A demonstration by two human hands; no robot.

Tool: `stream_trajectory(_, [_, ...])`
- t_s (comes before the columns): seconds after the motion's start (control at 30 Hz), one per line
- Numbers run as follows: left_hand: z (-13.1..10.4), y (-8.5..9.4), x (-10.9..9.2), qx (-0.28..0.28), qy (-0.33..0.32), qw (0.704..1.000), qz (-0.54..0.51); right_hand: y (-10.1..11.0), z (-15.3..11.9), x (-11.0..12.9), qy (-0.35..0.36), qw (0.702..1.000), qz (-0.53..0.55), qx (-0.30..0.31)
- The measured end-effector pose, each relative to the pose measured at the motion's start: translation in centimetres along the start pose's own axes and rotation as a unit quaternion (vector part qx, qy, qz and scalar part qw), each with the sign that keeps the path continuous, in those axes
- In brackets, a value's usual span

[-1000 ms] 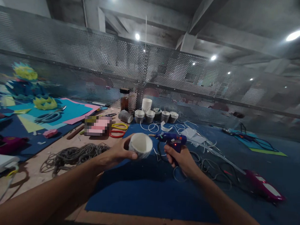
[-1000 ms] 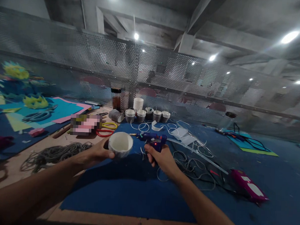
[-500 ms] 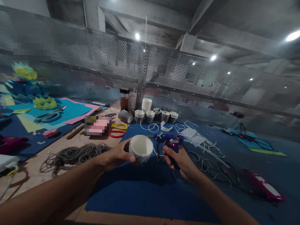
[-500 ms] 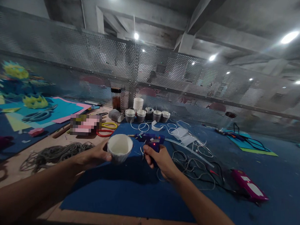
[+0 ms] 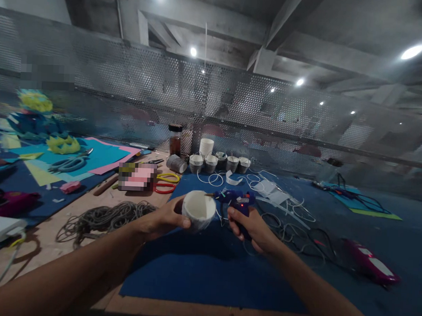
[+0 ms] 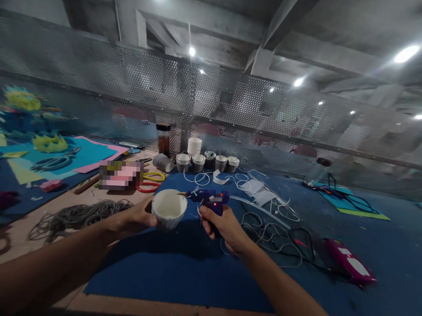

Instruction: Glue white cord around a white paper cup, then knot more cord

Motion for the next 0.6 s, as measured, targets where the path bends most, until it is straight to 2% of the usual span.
stream_trajectory(0.13, [-0.01,0.01,0.02,0.008,-0.003,1.0,-0.003,0.11,0.04,-0.04,0.005,1.0,-0.012,-0.002])
stream_trajectory(0.6, [-0.04,0.69,0.2,-0.024,-0.003,0.999,0.022,0.55,0.02,0.79,0.01,0.996,-0.084,0.005])
Point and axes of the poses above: each hand's wrist, its own z-axis towards the middle knuckle, its own y-axis out of the back of the hand, x = y × z, the point moved 7 cm from there along z, towards the middle knuckle, and after that the axes turned 15 degrees about z, right-handed, at the moved point
